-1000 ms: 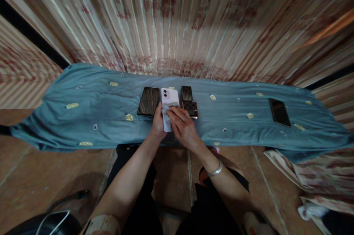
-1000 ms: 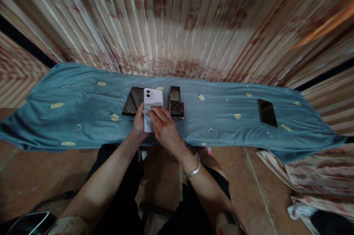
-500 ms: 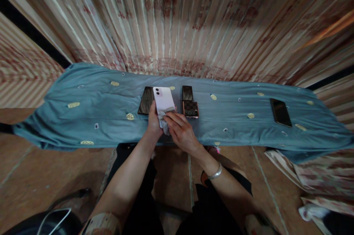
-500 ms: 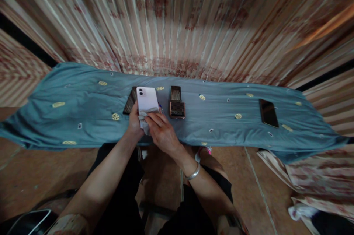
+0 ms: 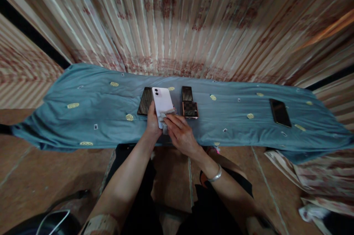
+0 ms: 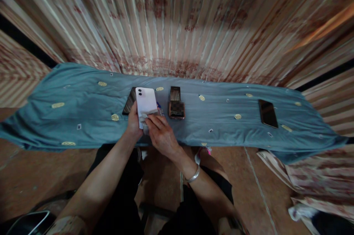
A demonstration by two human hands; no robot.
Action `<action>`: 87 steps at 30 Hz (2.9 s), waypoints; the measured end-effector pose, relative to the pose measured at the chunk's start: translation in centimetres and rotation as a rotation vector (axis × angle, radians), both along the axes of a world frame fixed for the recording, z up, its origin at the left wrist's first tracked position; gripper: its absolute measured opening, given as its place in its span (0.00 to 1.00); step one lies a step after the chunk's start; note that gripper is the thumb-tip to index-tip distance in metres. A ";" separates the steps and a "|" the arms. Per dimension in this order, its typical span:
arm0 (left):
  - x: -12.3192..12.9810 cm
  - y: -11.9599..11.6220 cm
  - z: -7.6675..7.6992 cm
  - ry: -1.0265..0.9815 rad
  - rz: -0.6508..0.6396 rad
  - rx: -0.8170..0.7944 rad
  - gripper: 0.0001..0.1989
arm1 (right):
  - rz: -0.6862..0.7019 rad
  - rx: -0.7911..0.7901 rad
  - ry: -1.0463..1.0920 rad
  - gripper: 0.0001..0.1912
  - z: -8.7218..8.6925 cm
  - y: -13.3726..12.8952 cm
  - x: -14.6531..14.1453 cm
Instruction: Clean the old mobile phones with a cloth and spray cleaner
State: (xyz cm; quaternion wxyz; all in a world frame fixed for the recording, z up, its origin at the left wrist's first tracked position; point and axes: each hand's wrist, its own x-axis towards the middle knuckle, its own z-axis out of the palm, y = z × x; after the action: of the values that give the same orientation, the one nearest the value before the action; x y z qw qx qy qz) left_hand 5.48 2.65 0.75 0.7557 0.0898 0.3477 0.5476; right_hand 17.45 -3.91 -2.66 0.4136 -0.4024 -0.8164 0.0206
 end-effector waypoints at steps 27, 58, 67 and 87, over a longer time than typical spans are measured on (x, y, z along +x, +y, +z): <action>0.9 -0.6 0.2 -0.041 -0.018 -0.044 0.22 | -0.099 -0.068 0.004 0.24 -0.6 1.5 1.4; 3.5 -3.5 1.3 0.047 -0.024 -0.105 0.23 | -0.168 -0.019 -0.068 0.27 0.9 2.5 1.3; 4.2 -4.6 1.5 0.002 -0.086 -0.099 0.23 | -0.219 -0.033 -0.038 0.28 1.5 3.3 2.2; 4.3 -5.0 0.3 0.094 -0.121 -0.025 0.19 | -0.230 -0.014 0.003 0.24 2.4 3.3 3.0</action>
State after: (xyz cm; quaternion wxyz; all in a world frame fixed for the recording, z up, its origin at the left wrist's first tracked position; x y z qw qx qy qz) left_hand 9.74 -2.34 1.05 0.7714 0.1271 0.3835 0.4916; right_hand 20.49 -0.56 -0.27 0.4118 -0.4965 -0.7639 -0.0206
